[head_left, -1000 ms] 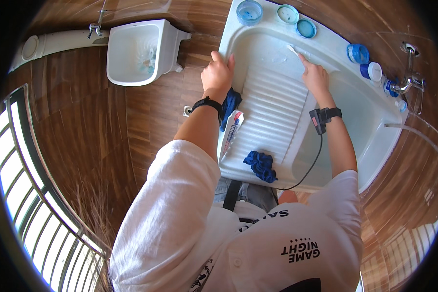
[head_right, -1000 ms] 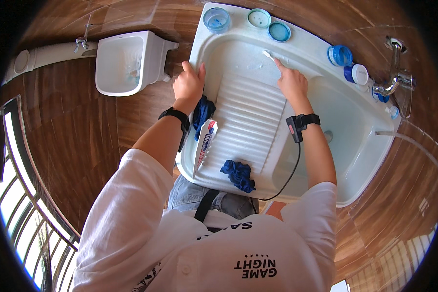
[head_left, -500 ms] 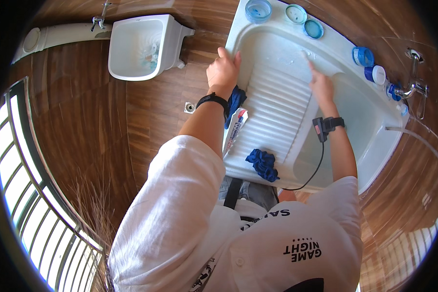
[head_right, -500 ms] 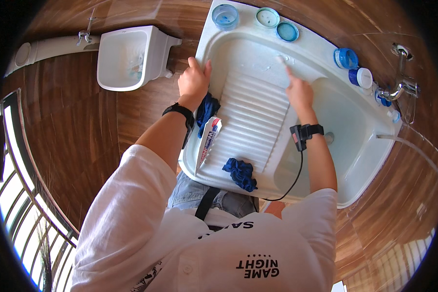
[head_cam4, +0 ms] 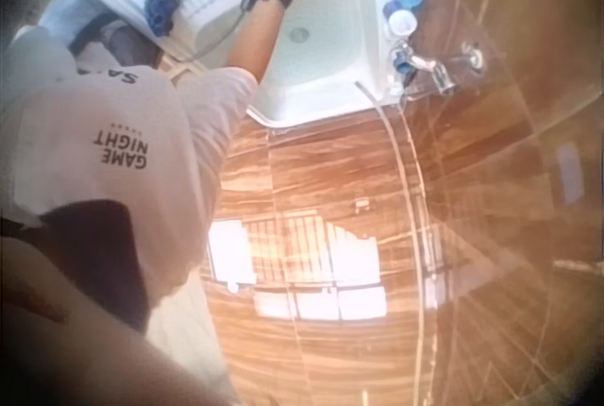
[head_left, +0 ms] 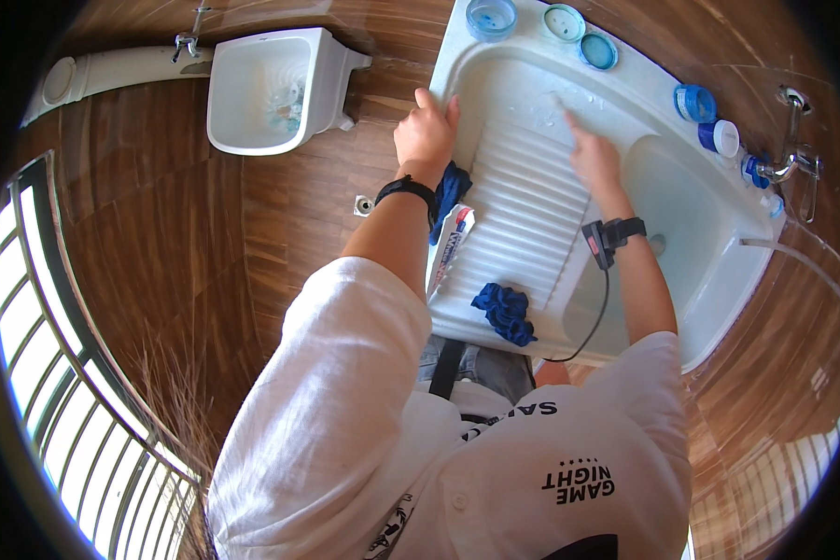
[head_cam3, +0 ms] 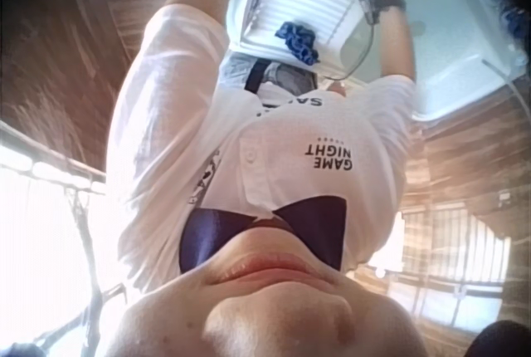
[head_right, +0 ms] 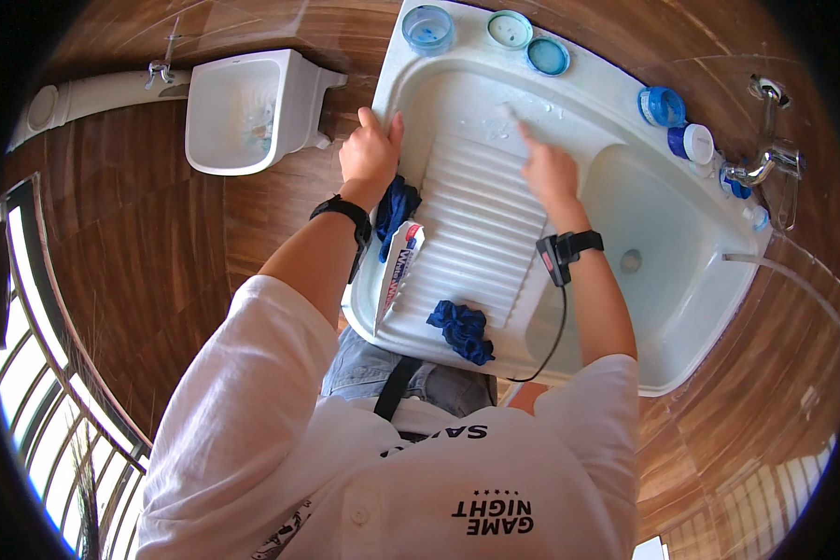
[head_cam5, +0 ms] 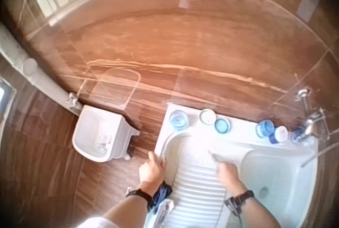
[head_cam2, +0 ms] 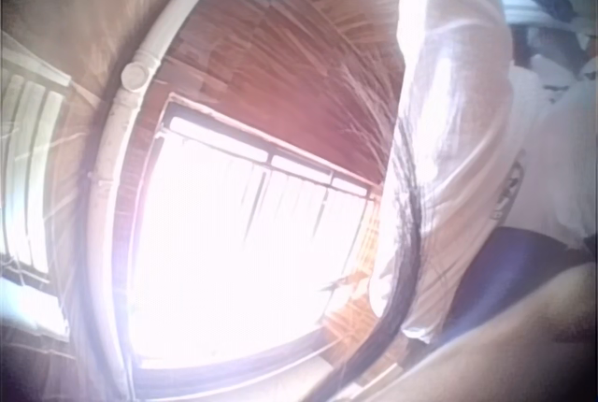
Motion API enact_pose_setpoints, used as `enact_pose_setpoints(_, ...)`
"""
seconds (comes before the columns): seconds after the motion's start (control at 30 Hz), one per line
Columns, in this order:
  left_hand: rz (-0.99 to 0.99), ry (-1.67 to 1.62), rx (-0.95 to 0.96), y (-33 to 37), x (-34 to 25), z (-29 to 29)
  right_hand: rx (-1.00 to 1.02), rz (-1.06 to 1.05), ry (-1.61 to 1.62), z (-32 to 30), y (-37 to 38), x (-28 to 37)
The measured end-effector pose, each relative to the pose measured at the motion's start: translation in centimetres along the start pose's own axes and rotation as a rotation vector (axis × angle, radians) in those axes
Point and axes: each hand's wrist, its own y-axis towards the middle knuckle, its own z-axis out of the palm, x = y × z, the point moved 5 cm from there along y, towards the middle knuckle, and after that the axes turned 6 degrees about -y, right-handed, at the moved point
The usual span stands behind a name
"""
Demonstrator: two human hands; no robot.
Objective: The person rinses a dark cloth in a sink filled with water, then wipes the drain board of the sink by hand, and finally cleans the ribbed surface of the drain board using a toothbrush.
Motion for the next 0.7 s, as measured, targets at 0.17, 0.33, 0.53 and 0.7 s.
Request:
enact_pose_setpoints(0.17, 0.004, 0.007, -0.016, 0.0, 0.1, 0.0, 0.008, -0.005, -0.057, -1.7, 1.0, 2.0)
enact_pose_setpoints(0.33, 0.025, 0.006, -0.053, -0.1, -0.2, -0.3, -0.014, -0.210, -0.112, 0.1, 0.1, 4.3)
enact_pose_setpoints(0.53, 0.018, 0.001, -0.032, -0.1, -0.1, -0.3, 0.051, -0.176, -0.013, 0.9, -0.1, 5.6)
enact_pose_setpoints(0.7, 0.025, -0.004, -0.043, 0.0, -0.1, -0.2, -0.015, 0.045, 0.132, 0.3, 0.8, 4.9)
